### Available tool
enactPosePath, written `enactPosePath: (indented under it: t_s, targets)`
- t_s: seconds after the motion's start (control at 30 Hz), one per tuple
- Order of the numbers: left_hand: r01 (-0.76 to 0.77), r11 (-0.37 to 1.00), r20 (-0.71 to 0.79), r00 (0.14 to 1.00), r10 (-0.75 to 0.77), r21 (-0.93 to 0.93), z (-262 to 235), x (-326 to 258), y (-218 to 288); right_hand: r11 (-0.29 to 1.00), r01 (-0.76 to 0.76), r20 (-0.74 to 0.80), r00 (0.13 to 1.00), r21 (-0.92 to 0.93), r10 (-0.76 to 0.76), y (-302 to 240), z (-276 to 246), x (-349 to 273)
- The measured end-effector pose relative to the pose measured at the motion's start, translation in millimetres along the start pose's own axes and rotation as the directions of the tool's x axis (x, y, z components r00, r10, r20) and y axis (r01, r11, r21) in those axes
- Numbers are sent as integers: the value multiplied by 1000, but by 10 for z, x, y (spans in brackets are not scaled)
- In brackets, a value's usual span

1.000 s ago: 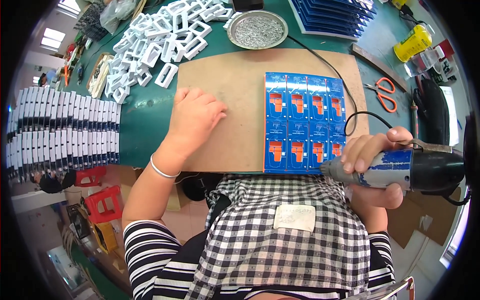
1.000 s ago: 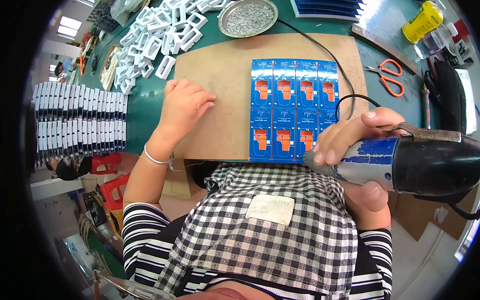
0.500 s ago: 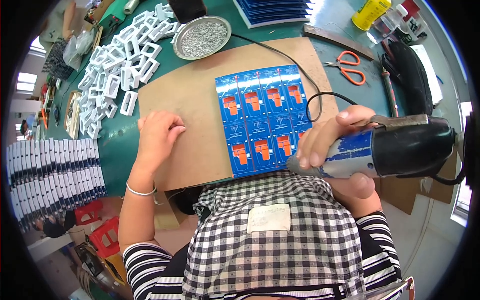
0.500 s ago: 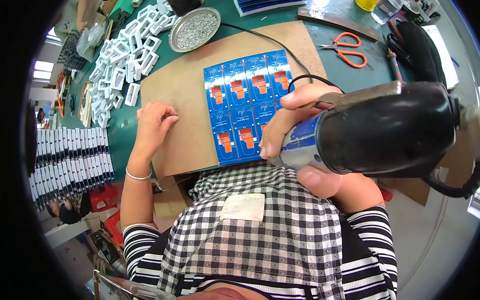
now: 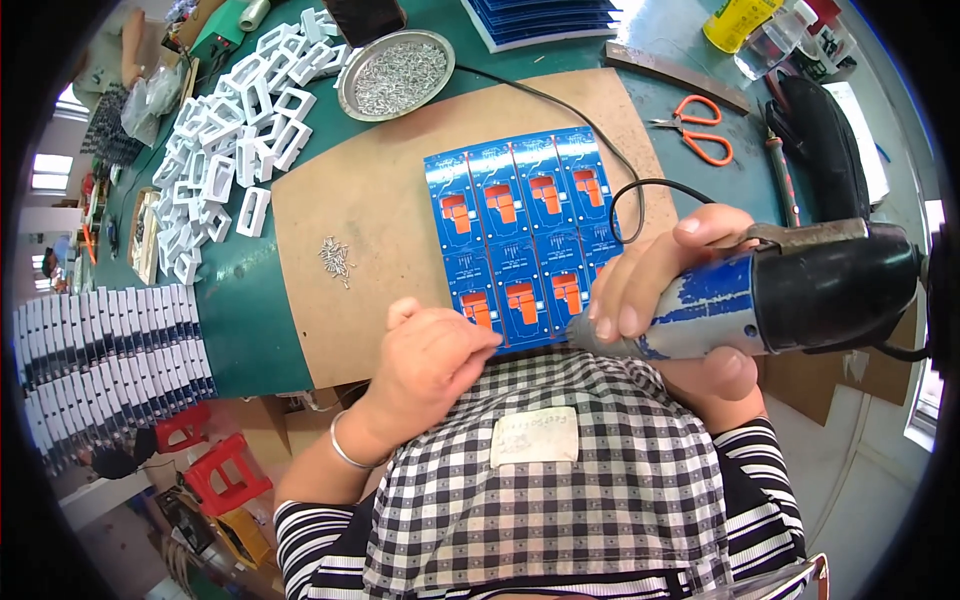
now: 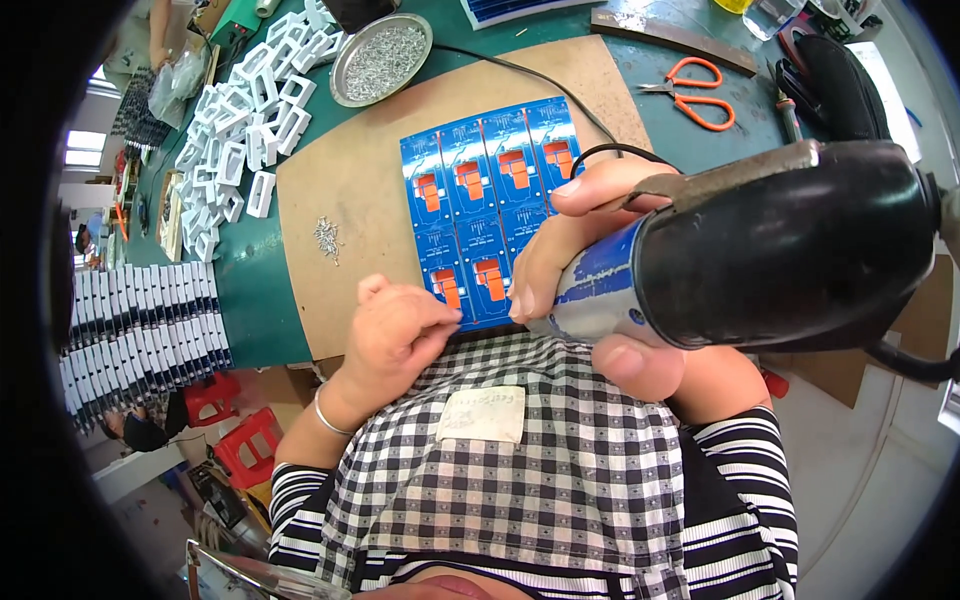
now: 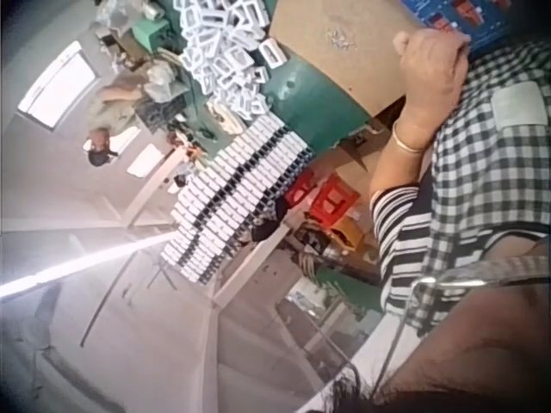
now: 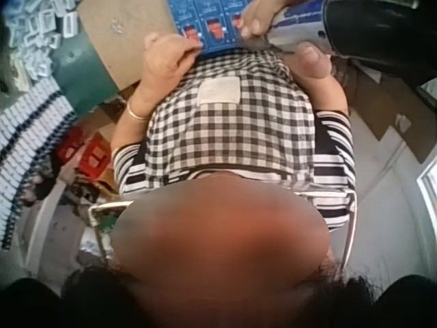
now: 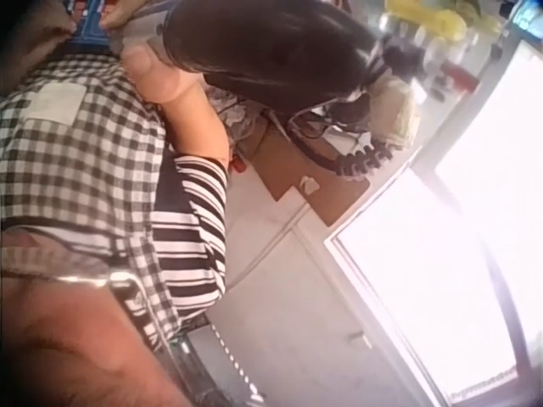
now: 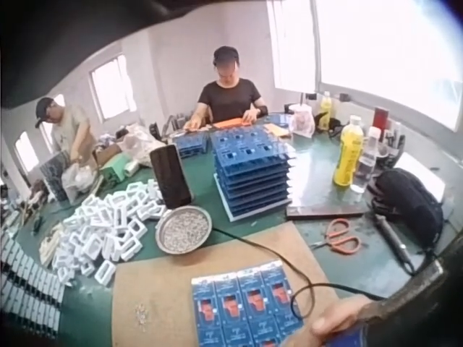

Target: The person screws small electronic components onto a circuit board template using an electric screwdriver.

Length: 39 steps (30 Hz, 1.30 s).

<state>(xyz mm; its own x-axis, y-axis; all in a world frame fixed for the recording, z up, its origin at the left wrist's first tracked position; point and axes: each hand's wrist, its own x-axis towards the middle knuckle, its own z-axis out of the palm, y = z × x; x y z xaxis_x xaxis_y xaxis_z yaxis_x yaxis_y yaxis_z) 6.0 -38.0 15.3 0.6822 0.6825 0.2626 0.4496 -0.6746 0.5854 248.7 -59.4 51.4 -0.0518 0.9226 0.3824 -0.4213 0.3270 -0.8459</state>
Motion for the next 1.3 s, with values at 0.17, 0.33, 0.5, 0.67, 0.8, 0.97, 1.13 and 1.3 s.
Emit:
enactPosePath:
  t_s: [0.17, 0.33, 0.5, 0.67, 0.8, 0.97, 1.13, 1.3]
  targets:
    - [-5, 1000, -79, 997, 6, 5, 176, -13, -23, 998, -5, 2, 1000, -58, 5, -59, -1, -19]
    - [42, 996, -88, 995, -34, 84, 227, 27, -9, 1000, 20, 19, 1000, -10, -20, -8, -16, -17]
    - [5, 994, -12, 1000, -4, 106, 176, 38, 8, 998, -38, -30, 999, -50, 37, -64, 64, -34]
    - [5, 980, -22, 1000, -1, 198, 125, 72, 9, 990, 58, 94, 995, -127, -47, -2, 64, 14]
    - [-71, 954, -14, 997, 78, 291, 105, 106, 39, 986, 109, 169, 982, -124, -87, -6, 62, 43]
    - [-177, 920, 61, 984, 166, 349, 57, 208, 55, 978, 202, 243, 953, -54, -184, 88, 13, 67]
    - [-164, 936, 71, 986, 149, 310, 93, 183, -1, 958, 285, 315, 907, 36, -281, 171, -31, 93]
    - [-90, 992, -50, 994, 94, 89, 136, 125, -103, 987, 142, 231, 965, -70, -123, 44, 72, 74]
